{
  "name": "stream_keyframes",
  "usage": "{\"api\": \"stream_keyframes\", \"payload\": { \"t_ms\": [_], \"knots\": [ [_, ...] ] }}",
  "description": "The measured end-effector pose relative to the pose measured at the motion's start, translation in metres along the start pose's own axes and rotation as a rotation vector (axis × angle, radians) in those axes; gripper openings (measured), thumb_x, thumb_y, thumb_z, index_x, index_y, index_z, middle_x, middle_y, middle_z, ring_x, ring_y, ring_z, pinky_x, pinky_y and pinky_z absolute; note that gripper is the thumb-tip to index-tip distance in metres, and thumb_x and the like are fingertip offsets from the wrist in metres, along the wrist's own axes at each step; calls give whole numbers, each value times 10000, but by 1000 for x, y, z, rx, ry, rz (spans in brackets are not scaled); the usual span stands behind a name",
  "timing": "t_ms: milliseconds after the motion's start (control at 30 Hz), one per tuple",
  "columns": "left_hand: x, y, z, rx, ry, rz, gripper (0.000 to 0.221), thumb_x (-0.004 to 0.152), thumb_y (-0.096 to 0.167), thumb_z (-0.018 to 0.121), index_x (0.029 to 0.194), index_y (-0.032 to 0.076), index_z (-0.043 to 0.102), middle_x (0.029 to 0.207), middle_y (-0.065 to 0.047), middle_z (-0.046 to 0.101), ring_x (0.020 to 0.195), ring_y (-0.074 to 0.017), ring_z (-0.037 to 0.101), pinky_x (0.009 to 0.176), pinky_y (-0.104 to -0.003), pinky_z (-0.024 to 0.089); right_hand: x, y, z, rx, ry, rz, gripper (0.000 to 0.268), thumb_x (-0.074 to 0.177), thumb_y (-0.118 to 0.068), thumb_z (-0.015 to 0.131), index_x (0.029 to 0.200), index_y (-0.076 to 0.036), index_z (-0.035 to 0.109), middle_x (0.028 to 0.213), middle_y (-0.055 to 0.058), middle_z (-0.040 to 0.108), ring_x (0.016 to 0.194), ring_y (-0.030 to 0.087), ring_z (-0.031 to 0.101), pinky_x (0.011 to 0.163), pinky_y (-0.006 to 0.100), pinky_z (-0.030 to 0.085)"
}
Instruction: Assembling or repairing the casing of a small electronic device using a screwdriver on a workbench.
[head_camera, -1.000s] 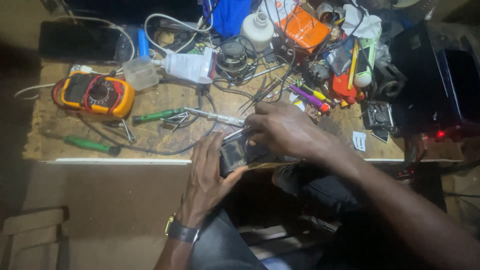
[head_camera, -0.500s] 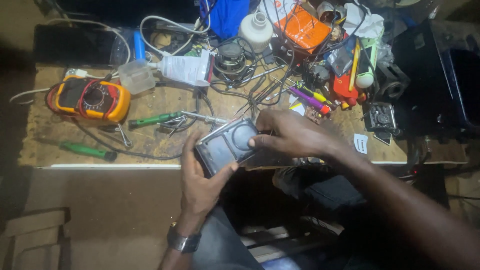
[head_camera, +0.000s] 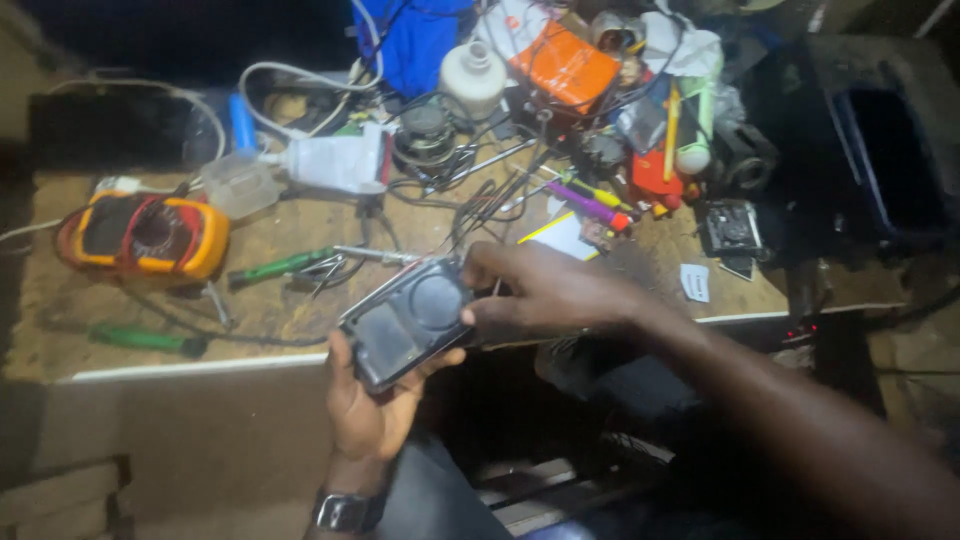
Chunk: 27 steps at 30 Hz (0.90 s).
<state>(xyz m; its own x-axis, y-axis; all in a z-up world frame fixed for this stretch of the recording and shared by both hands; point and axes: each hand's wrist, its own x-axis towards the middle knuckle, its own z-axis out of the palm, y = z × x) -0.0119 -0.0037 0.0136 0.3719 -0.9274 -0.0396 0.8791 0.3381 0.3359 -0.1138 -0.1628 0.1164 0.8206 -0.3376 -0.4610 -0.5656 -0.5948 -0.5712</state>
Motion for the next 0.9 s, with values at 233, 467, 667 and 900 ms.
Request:
{"api": "stream_keyframes", "payload": {
  "t_ms": [233, 467, 667, 900],
  "knots": [
    [0, 5, 11, 51, 45, 40, 608, 823, 439, 512, 1228, -6, 421, 1220, -226, 473, 1043, -382, 506, 740, -515, 491, -2, 3, -12, -196, -139, -67, 218, 778, -340, 531, 815, -127, 554, 701, 71, 591, 628, 212, 550, 535, 349, 379],
    [0, 5, 8, 112, 111, 34, 624, 792, 439, 539, 1216, -4, 423, 1219, -209, 479, 1035, -401, 507, 718, -544, 494, -24, 24, -63, -131, 51, 353, 160, 856, -216, 433, 743, -117, 489, 722, 9, 500, 645, 137, 459, 576, 285, 375],
    [0, 4, 11, 162, 184, 48, 588, 786, 416, 520, 1194, 1, 439, 1177, -205, 507, 971, -402, 539, 678, -532, 514, -31, 73, -87, 52, 636, 571, 218, 882, -173, 460, 1034, -77, 584, 1071, 128, 574, 880, 229, 567, 661, 346, 486],
    [1, 2, 7, 77, 81, 59, 547, 830, 368, 501, 1220, -7, 421, 1266, -213, 442, 1059, -383, 497, 713, -521, 506, 33, 171, -114, -255, 801, 364, 134, 754, -121, 488, 745, -125, 622, 661, 76, 590, 621, 196, 526, 497, 379, 366]
  ]
}}
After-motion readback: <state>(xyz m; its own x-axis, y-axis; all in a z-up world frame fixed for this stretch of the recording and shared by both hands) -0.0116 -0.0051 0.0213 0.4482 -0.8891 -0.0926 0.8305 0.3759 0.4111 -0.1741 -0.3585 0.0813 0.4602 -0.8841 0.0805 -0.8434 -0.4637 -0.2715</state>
